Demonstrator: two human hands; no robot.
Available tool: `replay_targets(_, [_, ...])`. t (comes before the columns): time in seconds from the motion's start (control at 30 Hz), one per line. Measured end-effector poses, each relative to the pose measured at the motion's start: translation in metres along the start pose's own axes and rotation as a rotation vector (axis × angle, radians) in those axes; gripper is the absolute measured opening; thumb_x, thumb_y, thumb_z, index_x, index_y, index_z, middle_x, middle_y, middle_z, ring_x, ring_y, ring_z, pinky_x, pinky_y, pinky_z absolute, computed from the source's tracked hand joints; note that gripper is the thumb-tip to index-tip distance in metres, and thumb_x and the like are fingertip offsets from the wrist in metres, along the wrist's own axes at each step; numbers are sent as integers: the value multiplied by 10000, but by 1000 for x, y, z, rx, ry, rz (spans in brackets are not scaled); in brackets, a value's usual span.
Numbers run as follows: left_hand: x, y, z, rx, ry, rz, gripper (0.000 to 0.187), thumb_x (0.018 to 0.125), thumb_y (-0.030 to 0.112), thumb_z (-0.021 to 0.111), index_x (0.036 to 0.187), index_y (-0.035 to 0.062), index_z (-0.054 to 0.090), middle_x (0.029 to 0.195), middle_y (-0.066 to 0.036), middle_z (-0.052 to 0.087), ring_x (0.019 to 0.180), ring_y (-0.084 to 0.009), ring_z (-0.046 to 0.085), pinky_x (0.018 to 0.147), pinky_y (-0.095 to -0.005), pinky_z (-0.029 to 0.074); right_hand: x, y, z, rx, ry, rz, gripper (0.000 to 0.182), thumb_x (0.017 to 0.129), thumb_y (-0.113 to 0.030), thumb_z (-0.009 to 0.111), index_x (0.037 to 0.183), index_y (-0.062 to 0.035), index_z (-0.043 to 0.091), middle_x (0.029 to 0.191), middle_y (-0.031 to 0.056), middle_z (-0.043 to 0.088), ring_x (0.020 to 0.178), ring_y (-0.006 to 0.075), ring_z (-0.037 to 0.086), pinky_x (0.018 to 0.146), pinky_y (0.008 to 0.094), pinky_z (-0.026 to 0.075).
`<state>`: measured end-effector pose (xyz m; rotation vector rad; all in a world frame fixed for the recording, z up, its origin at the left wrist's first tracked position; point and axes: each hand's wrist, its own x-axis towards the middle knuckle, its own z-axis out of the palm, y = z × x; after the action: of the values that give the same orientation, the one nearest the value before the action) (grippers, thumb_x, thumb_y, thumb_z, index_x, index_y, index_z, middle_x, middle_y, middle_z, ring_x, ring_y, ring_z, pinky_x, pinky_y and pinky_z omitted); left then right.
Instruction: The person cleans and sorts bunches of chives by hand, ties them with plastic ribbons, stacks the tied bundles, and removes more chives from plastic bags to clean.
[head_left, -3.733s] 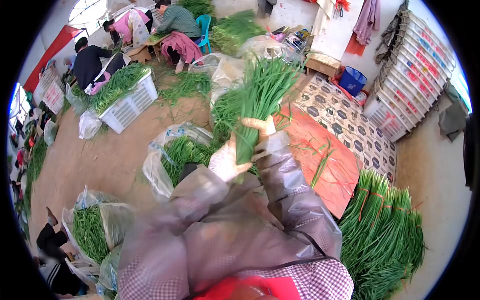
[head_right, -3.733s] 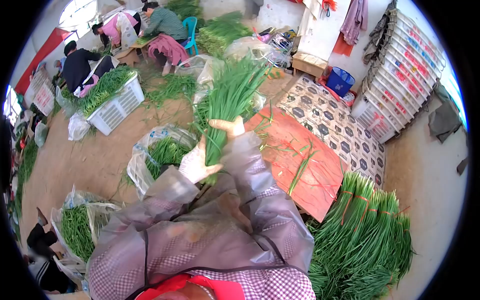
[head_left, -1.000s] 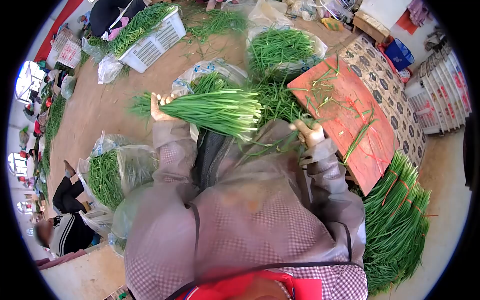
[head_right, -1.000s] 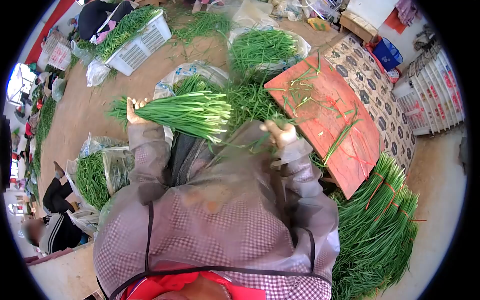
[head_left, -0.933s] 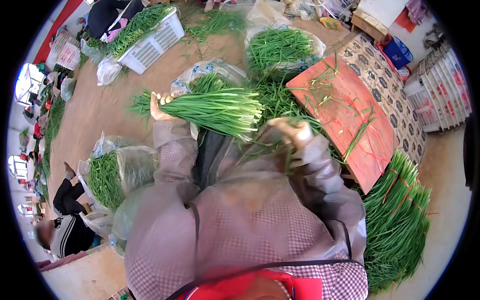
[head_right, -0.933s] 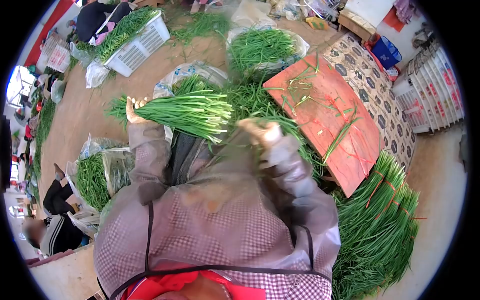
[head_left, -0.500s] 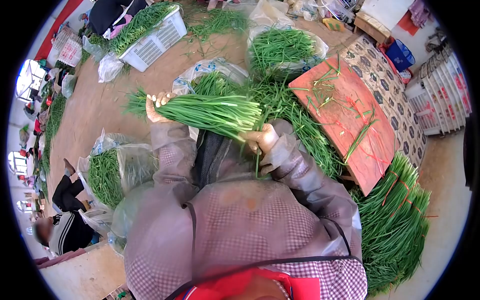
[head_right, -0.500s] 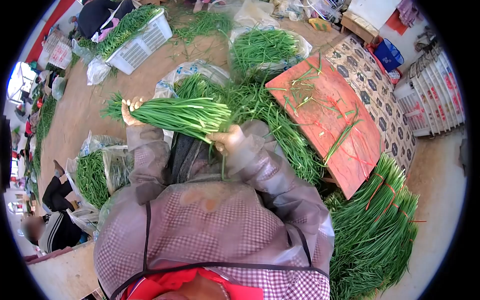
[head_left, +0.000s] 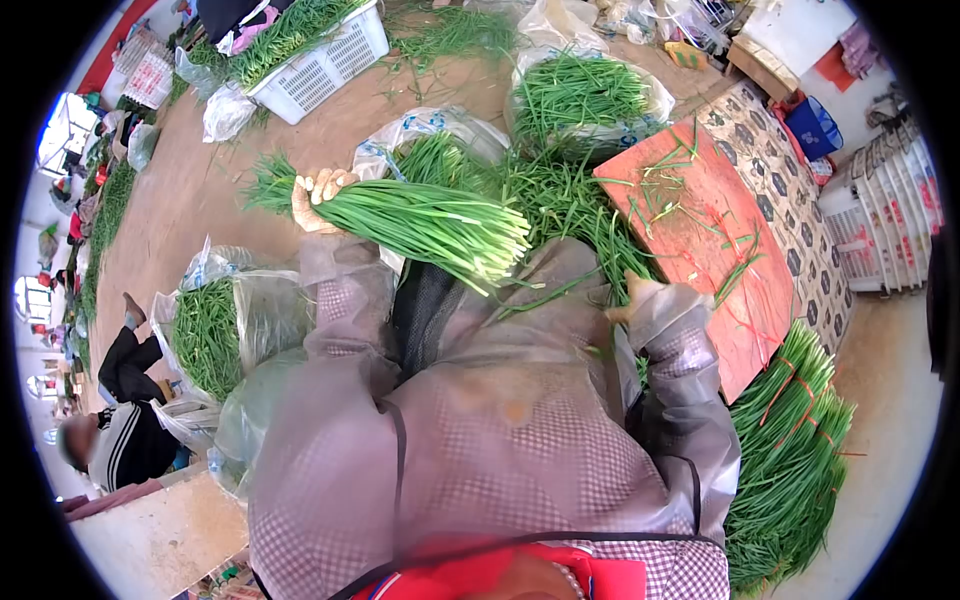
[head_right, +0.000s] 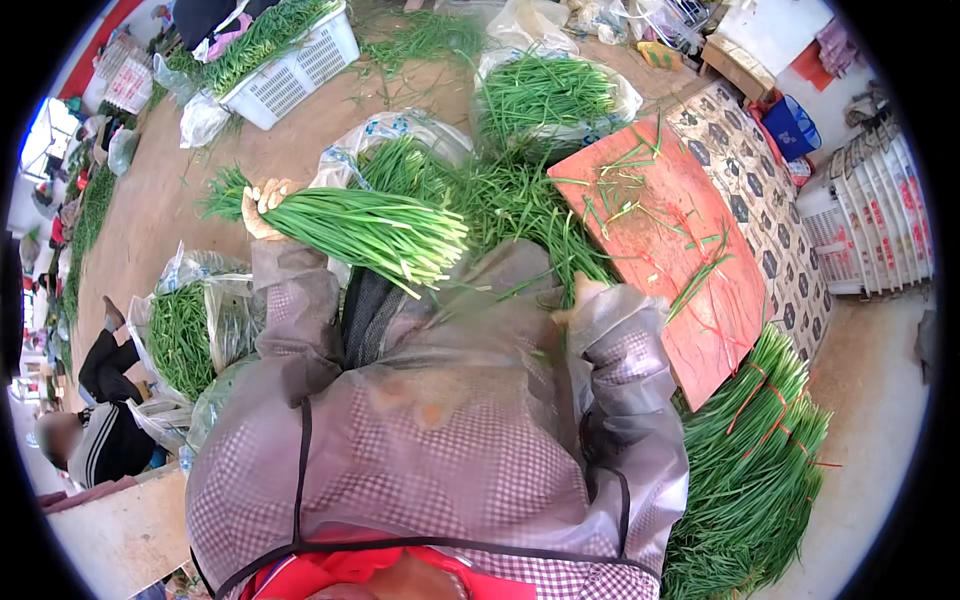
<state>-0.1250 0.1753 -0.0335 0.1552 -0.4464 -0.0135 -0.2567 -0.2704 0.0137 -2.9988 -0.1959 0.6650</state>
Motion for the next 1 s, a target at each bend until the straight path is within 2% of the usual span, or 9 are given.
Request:
replay_targets(0.07, [3,-3,2,16,7,-24,200,901,235,529,753,101,543,609,23,487,642,-119,463,760,-299,395,23,-6,-1,244,116,-111,627,726,-378,680,1232,-59,493,1020,219,624,949,368,604,801,426,479])
replay_targets(0.2, [10,-16,10,29,2,-78,180,896,228,541,762,107,536,615,38,484,651,-106,466,760,-291,396,54,-80,-35,676,467,-612,624,769,-330,679,1307,-101,461,1197,149,561,841,275,630,716,342,514])
replay_targets(0.37, [10,-22,18,4,12,-110,179,909,224,524,781,104,558,641,30,495,668,-124,473,801,-313,400,88,-124,-37,473,689,-809,104,784,-85,621,843,-15,671,884,137,640,775,271,630,688,345,515])
replay_targets(0.5, [7,-9,4,51,109,-98,166,908,219,541,794,103,581,672,13,509,678,-138,483,830,-333,413,93,-99,-40,502,817,-986,124,809,-130,609,828,-30,679,775,132,644,730,283,626,666,336,500])
replay_targets(0.63, [1,-3,-5,80,144,-44,166,906,217,545,796,99,586,671,9,508,688,-146,497,843,-337,421,70,-29,-27,772,157,-435,180,823,-189,607,837,-31,693,793,146,655,777,299,625,701,373,498])
replay_targets(0.7, [1,-4,-6,59,132,-42,164,906,214,542,795,102,585,664,12,503,686,-143,500,839,-338,424,66,6,-9,15,-83,-185,264,816,-262,632,934,-30,680,855,146,654,817,297,622,712,379,497])
replay_targets(0.8, [4,-8,-7,42,128,-42,159,907,209,537,794,107,582,650,20,489,677,-136,499,828,-341,428,45,-5,-17,65,153,-231,358,813,-313,640,1038,-34,644,938,153,637,842,292,620,718,374,497])
replay_targets(0.9, [7,-13,-5,49,135,-58,154,906,209,536,796,111,577,639,27,476,667,-127,494,816,-341,428,31,-64,-40,869,213,-512,467,780,-287,693,1172,-54,591,973,103,602,758,212,582,690,301,475])
replay_targets(1.0, [10,-21,3,52,117,-70,164,913,210,522,798,105,572,640,30,466,664,-121,475,793,-322,418,44,-110,-35,612,430,-595,487,759,-283,713,1148,-17,590,946,109,610,768,187,604,686,305,497])
